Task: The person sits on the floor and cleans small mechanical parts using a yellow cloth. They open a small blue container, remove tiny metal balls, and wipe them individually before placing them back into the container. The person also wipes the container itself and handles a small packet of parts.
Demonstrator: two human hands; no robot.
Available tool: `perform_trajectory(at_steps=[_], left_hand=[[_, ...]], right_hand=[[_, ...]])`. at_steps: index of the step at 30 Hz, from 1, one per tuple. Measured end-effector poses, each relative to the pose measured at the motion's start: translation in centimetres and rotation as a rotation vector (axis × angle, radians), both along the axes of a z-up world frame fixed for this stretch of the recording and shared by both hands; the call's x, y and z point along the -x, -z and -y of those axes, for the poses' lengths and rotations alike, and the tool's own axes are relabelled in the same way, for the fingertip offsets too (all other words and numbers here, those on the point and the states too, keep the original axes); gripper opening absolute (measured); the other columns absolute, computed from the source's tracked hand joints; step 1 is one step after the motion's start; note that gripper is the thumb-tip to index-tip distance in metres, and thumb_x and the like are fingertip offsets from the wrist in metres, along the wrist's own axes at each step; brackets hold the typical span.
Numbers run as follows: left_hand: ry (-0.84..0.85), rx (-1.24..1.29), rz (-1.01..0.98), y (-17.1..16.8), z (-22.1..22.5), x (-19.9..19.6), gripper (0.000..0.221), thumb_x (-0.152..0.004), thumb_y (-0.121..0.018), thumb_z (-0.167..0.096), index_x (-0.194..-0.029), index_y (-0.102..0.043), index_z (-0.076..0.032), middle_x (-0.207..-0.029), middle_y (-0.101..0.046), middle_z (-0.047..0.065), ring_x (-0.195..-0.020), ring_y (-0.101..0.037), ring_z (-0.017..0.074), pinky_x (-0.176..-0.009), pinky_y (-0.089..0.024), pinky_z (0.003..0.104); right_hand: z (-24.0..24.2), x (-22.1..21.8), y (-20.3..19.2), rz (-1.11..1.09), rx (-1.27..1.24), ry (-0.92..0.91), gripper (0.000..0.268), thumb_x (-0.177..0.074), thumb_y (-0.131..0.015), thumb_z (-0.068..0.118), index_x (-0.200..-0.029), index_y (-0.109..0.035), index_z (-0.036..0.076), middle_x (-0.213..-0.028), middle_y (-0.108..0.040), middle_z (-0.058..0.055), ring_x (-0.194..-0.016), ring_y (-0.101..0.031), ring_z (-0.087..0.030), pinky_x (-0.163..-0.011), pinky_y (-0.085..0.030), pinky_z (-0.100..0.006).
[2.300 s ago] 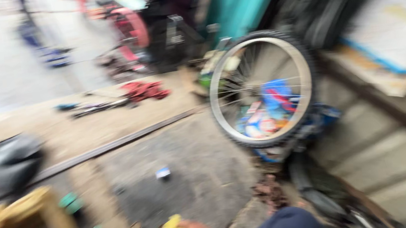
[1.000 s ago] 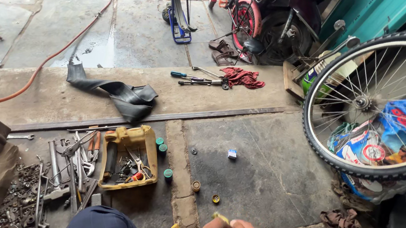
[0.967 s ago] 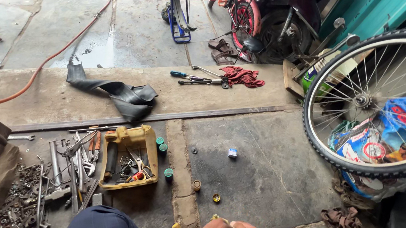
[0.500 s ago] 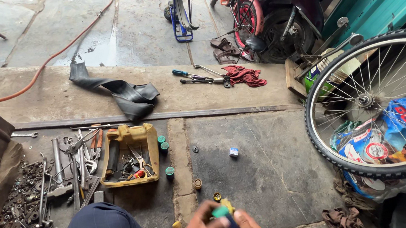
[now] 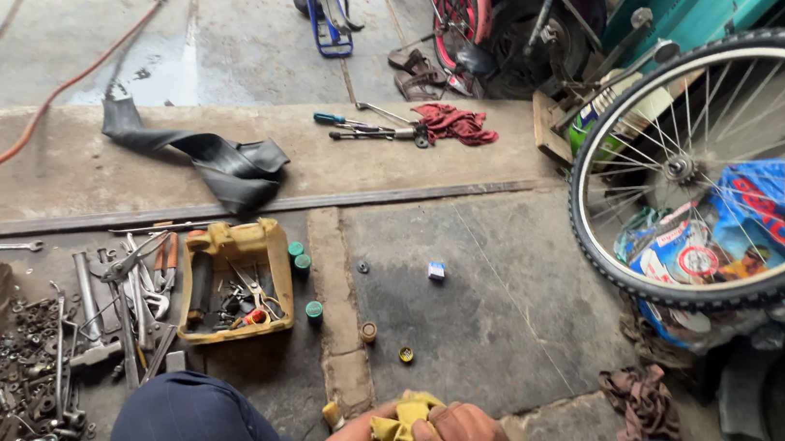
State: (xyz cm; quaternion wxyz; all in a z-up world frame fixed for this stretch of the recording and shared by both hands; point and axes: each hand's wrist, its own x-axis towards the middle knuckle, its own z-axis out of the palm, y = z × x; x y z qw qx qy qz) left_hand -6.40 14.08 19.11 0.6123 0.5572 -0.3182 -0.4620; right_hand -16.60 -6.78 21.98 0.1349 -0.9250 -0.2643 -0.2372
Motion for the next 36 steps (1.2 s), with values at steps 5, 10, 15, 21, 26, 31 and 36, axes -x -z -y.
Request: perform_trajectory(at_steps=[5, 10, 15, 21, 26, 31, 36], left_hand=[[-0.143, -0.184, 0.501, -2.6, 0.2, 2.8, 0.067, -0.082, -0.080, -0.008, -0.140, -0.046, -0.011, -0.108, -0.070, 0.015, -0.106, -0.068, 0.0317, -0.087, -0.054, 0.037], [-0.221, -0.042, 0.948, -3.1, 0.3, 5.0, 0.052, -0.090, -0.073, -0.005, -0.137, -0.049, -0.009, -0.106, -0.071, 0.013, -0.102, -0.067, 0.0355, -0.085, -0.054, 0.045], [-0.379, 0.043, 0.943, -3.4, 0.8, 5.7, 0.060, -0.080, -0.076, -0.004, -0.135, -0.049, -0.005, -0.109, -0.070, 0.019, -0.099, -0.068, 0.0382, -0.081, -0.056, 0.044], [-0.047, -0.036, 0.098, -3.3, 0.3, 1.3, 0.055, -0.091, -0.070, -0.008, -0.138, -0.043, -0.002, -0.112, -0.071, 0.018, -0.103, -0.070, 0.0294, -0.087, -0.058, 0.039], [0.070, -0.076, -0.365, -0.4, -1.1, -0.4, 0.047, -0.095, -0.061, -0.006, -0.138, -0.045, -0.009, -0.122, -0.066, 0.005, -0.115, -0.063, 0.0117, -0.099, -0.053, 0.030], [0.106, 0.142, -0.246, 1.3, 1.1, -0.7, 0.025, -0.102, -0.060, -0.001, -0.125, -0.051, 0.001, -0.121, -0.060, 0.005, -0.115, -0.057, 0.0091, -0.105, -0.049, 0.029], [-0.020, 0.052, -0.139, 0.1, 5.0, -2.3, 0.018, -0.103, -0.061, -0.007, -0.117, -0.050, -0.003, -0.104, -0.064, 0.010, -0.098, -0.065, 0.0172, -0.087, -0.057, 0.035]], right_hand=[[-1.7, 3.2, 2.2, -0.161, -0.071, 0.319, 0.022, -0.096, -0.065, 0.026, -0.101, -0.063, 0.005, -0.081, -0.067, -0.019, -0.068, -0.068, -0.036, -0.057, -0.056, -0.049], [-2.5, 3.3, 4.2, -0.734, -0.494, 0.869, 0.032, -0.103, -0.048, 0.036, -0.100, -0.061, 0.008, -0.089, -0.071, -0.024, -0.088, -0.063, -0.049, -0.073, -0.049, -0.058], [-2.1, 2.7, 1.5, -0.736, -0.644, 0.813, 0.034, -0.104, -0.046, 0.036, -0.101, -0.061, 0.006, -0.089, -0.069, -0.024, -0.089, -0.066, -0.046, -0.074, -0.052, -0.052], [-1.9, 3.0, -5.3, -0.106, -0.220, 0.090, 0.024, -0.099, -0.059, 0.015, -0.119, -0.057, 0.002, -0.108, -0.063, -0.019, -0.090, -0.067, -0.038, -0.077, -0.056, -0.046], [-0.7, 2.6, -5.9, 0.126, 0.011, -0.250, 0.033, -0.097, -0.064, 0.025, -0.120, -0.051, 0.005, -0.123, -0.061, -0.022, -0.098, -0.069, -0.035, -0.084, -0.060, -0.045], [1.0, 1.2, -1.9, -0.130, 0.162, -0.143, 0.057, -0.101, -0.074, 0.055, -0.122, -0.061, 0.003, -0.099, -0.065, -0.016, -0.075, -0.064, -0.034, -0.062, -0.053, -0.048], [2.4, -0.2, 1.2, -0.282, -0.320, 0.289, 0.017, -0.101, -0.058, 0.024, -0.110, -0.059, 0.010, -0.087, -0.066, -0.011, -0.075, -0.067, -0.030, -0.060, -0.052, -0.042]])
